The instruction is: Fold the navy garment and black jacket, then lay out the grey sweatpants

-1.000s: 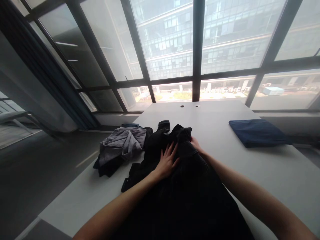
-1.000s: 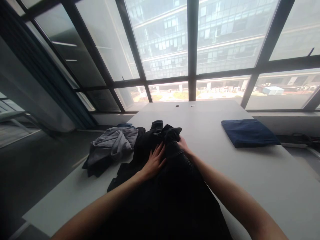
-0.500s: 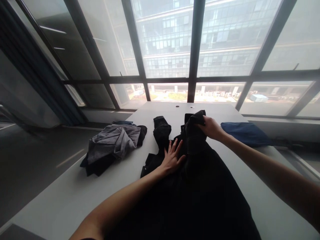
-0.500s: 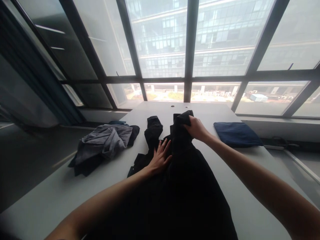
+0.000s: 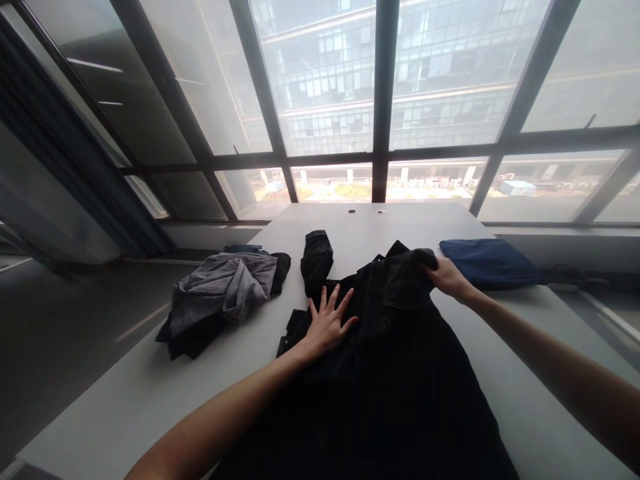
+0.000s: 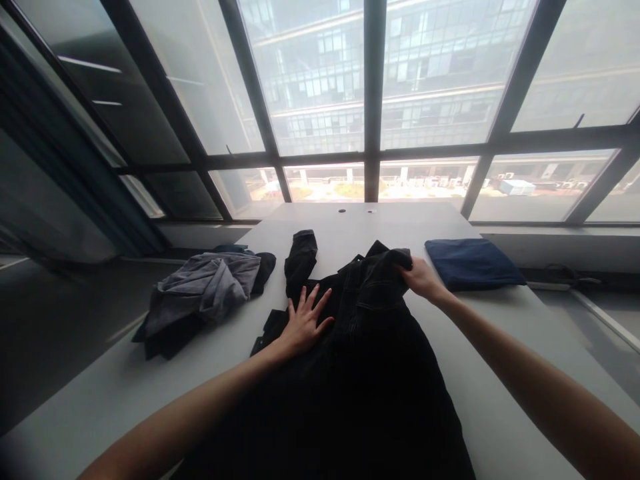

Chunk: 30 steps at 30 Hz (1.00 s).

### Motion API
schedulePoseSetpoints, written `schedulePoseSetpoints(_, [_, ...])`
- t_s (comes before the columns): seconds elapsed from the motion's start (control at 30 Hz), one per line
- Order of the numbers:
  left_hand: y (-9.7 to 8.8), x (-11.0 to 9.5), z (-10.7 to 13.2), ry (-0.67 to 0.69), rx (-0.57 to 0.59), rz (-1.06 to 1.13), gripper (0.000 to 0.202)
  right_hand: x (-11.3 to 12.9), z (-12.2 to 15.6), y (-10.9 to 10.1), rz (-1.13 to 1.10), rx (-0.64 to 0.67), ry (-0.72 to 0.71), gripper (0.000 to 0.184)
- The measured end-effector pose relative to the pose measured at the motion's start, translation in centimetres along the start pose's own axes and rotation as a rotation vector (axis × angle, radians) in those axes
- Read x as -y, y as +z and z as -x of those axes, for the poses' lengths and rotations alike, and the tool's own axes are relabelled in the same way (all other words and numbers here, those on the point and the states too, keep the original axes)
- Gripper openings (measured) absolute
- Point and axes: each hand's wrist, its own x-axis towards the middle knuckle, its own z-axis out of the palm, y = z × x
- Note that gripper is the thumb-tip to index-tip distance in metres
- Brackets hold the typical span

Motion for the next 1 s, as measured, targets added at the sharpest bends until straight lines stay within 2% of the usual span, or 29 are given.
schedulePoseSetpoints(0.07, [-0.5, -0.3, -0.1, -0.003, 0.006, 0.052, 0.073, 0.0, 0.3, 0.0, -0.04, -0.007, 0.032, 0.033])
schedulePoseSetpoints(0.13, [-1.7, -1.0, -0.4, -0.016, -0.048, 0.163, 0.061, 1.2, 0.6, 0.5, -0.074, -0.045, -0.001, 0.027])
schedulePoseSetpoints(0.2, [-3.7, -2.1, -1.3, -0.008, -0.167, 0.358, 0.052, 3.6, 1.3, 1.8, -0.074, -0.085, -0.087, 0.022])
schedulePoseSetpoints(0.27, [-6.1, -3.4, -2.5, 0.033, -0.245, 0.594, 0.06, 6.8, 2.4, 3.7, -0.06, -0.077, -0.193, 0.029])
schedulePoseSetpoints(0.3, [-7.2, -4.1, -3.1, 0.058, -0.25, 0.683, 0.069, 8.4, 3.0, 4.6, -0.089, -0.013, -0.272, 0.034])
schedulePoseSetpoints(0.33, [-8.2, -4.6, -3.6, 0.08, -0.248, 0.736, 0.078, 9.7, 3.6, 5.4, -0.149, 0.105, -0.345, 0.038])
schedulePoseSetpoints(0.4, [-9.6, -5.2, -4.1, 0.095, -0.238, 0.741, 0.079, 11.3, 4.4, 6.4, -0.304, 0.388, -0.404, 0.049])
schedulePoseSetpoints(0.47, [-10.2, -4.9, -3.6, 0.046, -0.242, 0.699, 0.06, 10.9, 4.1, 6.4, -0.49, 0.608, -0.359, 0.053])
schedulePoseSetpoints(0.5, [-10.3, -4.5, -3.1, -0.007, -0.25, 0.697, 0.052, 9.9, 3.7, 6.0, -0.574, 0.655, -0.308, 0.051])
schedulePoseSetpoints(0.53, [-10.2, -4.1, -2.4, -0.074, -0.267, 0.71, 0.049, 8.5, 3.0, 5.6, -0.636, 0.636, -0.249, 0.046])
schedulePoseSetpoints(0.57, [-10.1, -3.6, -1.7, -0.15, -0.301, 0.735, 0.05, 6.8, 2.3, 5.1, -0.661, 0.557, -0.189, 0.04])
schedulePoseSetpoints(0.63, [-9.7, -2.8, -0.4, -0.298, -0.398, 0.816, 0.055, 3.3, 0.9, 4.7, -0.557, 0.242, -0.074, 0.036])
schedulePoseSetpoints(0.67, [-9.5, -2.5, 0.1, -0.363, -0.444, 0.86, 0.057, 1.8, 0.5, 4.8, -0.458, 0.13, -0.028, 0.039])
schedulePoseSetpoints(0.7, [-9.4, -2.4, 0.5, -0.421, -0.488, 0.898, 0.058, 0.5, 0.2, 5.2, -0.359, 0.092, 0.01, 0.048])
schedulePoseSetpoints(0.73, [-9.2, -2.3, 0.8, -0.477, -0.531, 0.932, 0.057, -0.5, 0.1, 5.9, -0.271, 0.124, 0.036, 0.059])
schedulePoseSetpoints(0.8, [-9.1, -2.4, 1.1, -0.579, -0.607, 0.999, 0.052, -1.4, 0.3, 7.9, -0.151, 0.303, 0.041, 0.084])
schedulePoseSetpoints(0.87, [-9.0, -2.6, 1.4, -0.67, -0.639, 1.098, 0.044, -1.1, 0.7, 10.4, -0.088, 0.448, -0.006, 0.097])
schedulePoseSetpoints(0.9, [-9.1, -2.7, 1.5, -0.704, -0.632, 1.169, 0.04, -0.7, 0.9, 11.7, -0.075, 0.48, -0.039, 0.1])
schedulePoseSetpoints(0.97, [-9.4, -2.7, 1.7, -0.743, -0.577, 1.333, 0.038, 0.5, 1.1, 14.2, -0.09, 0.417, -0.097, 0.095])
schedulePoseSetpoints(1.0, [-9.5, -2.7, 1.7, -0.749, -0.537, 1.407, 0.039, 1.1, 1.1, 15.3, -0.109, 0.349, -0.117, 0.085])
